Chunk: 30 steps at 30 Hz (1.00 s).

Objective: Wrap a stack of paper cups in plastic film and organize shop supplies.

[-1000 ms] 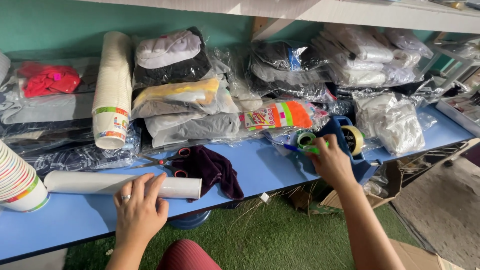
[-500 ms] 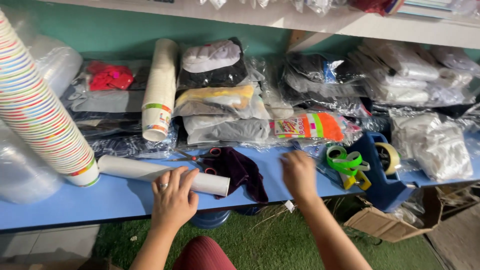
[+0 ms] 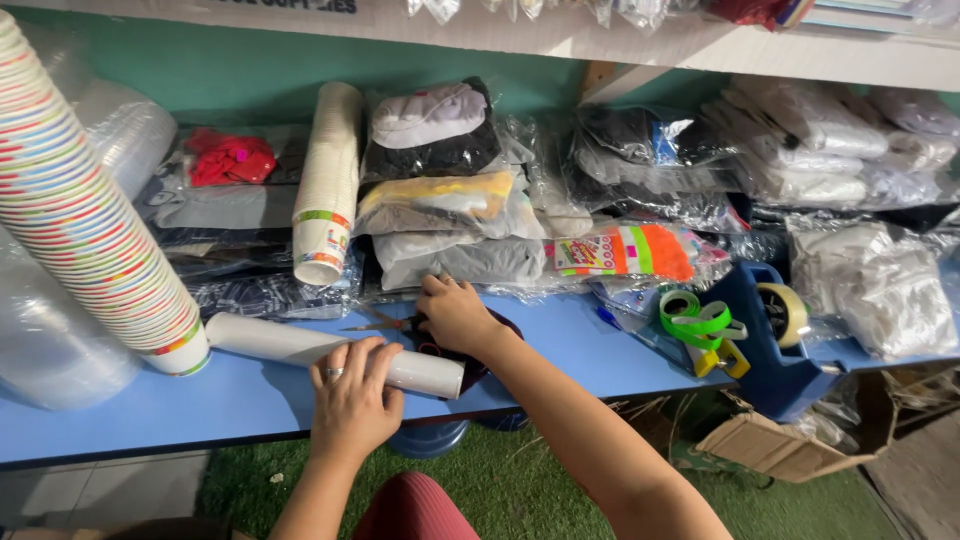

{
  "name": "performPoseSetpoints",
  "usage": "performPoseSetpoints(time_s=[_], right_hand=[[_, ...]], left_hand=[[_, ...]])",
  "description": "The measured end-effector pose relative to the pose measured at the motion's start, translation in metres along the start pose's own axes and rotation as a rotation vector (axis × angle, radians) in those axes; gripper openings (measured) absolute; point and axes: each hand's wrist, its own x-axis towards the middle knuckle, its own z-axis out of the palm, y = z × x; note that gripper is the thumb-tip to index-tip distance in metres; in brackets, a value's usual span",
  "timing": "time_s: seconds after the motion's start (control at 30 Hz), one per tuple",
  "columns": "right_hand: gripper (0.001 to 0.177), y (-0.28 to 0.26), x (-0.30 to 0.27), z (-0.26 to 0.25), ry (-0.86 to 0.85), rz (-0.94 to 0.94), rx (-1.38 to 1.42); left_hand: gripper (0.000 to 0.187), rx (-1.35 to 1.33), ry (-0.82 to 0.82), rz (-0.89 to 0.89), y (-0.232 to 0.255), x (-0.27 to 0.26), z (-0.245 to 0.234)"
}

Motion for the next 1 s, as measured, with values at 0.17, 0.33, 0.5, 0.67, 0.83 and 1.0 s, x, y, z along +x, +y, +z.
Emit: performPoseSetpoints(time_s=[0.17,0.33,0.5,0.67,0.83,1.0], right_hand=[[0.020,-0.001,-0.015,-0.011,0.235,0.023,-0.009],[0.027,0.005,-0.062,-0.060,0.634,0.158,0.228],[0.023,0.048,-0.153,-0.119,0.815,0.434,0.544],[0.026,0.118,-0.262,-0.166,0.842,0.707,0.229],[0.024,0.147,-0.314,-0.196,0.669,0.884,-0.145],[0.019,0.184,-0.351,-0.235,0.650,0.942,-0.313]], left_hand=[[0.050,0.005,-0.004,-0.031,0.003,0.001,-0.005],[0.050,0.003,0.004,-0.021,0.001,0.001,-0.002],[0.049,0.014,0.010,-0.010,0.001,0.000,-0.002],[0.047,0.034,0.047,-0.008,0.002,-0.001,-0.002],[0.047,0.063,0.025,-0.012,0.001,-0.002,-0.001],[0.048,0.088,0.018,-0.017,-0.003,-0.007,0.006]])
